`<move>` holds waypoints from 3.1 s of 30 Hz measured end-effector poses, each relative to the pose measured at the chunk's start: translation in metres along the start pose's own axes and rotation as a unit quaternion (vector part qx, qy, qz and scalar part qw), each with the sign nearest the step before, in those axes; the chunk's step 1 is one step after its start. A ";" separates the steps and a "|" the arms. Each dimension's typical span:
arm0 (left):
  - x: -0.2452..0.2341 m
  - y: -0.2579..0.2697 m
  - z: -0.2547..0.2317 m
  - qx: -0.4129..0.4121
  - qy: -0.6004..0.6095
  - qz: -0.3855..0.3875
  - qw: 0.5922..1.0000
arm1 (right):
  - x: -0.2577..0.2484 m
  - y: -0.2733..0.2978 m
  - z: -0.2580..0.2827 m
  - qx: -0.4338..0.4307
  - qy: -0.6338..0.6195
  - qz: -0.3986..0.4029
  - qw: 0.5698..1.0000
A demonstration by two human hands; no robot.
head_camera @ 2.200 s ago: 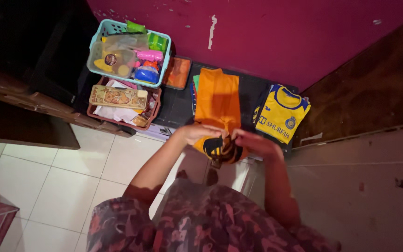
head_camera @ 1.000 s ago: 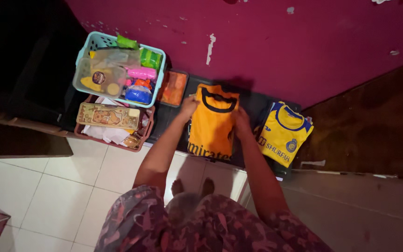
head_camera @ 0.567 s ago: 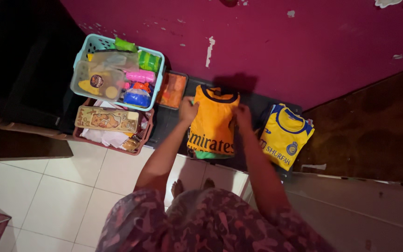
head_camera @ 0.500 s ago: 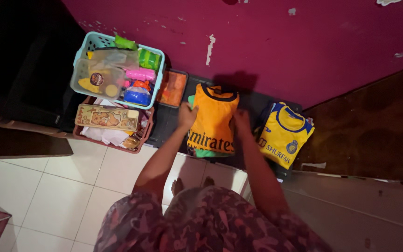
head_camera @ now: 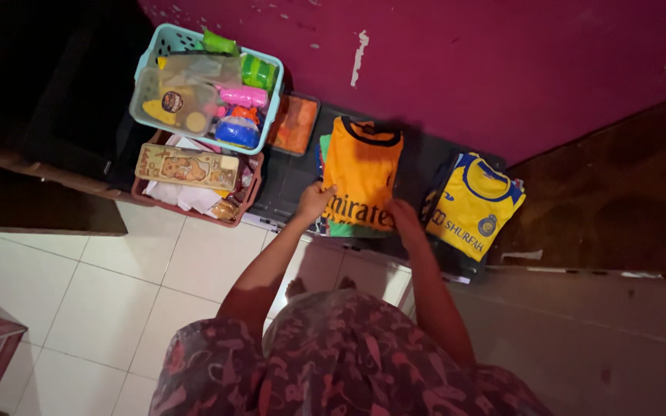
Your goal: The person removes folded shirts from a wardrobe and places them on a surface, handling each one to ensure they are neatly stacked.
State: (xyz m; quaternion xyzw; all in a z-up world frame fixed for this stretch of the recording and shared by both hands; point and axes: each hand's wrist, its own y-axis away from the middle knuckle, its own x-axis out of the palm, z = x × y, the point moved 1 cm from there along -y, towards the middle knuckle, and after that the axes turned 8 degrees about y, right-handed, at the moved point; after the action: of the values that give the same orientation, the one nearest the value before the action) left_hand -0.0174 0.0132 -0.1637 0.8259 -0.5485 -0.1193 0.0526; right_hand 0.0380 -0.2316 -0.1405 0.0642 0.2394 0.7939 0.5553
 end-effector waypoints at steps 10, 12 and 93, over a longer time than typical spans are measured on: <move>-0.016 -0.003 0.000 -0.255 -0.033 0.212 0.943 | -0.023 -0.006 -0.003 -0.046 0.207 -0.006 0.977; -0.004 -0.020 0.012 -0.206 -0.058 0.154 0.965 | -0.016 -0.035 -0.013 -0.062 0.119 -0.031 0.990; 0.255 0.019 -0.025 0.263 -0.245 0.322 0.876 | -0.092 0.053 -0.041 -0.224 0.296 -0.237 0.898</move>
State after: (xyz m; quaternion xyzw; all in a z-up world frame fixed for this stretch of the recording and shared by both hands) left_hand 0.0662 -0.2292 -0.1711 0.5312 -0.7905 -0.1458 -0.2676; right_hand 0.0120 -0.3424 -0.1374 -0.3579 0.2167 0.6540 0.6302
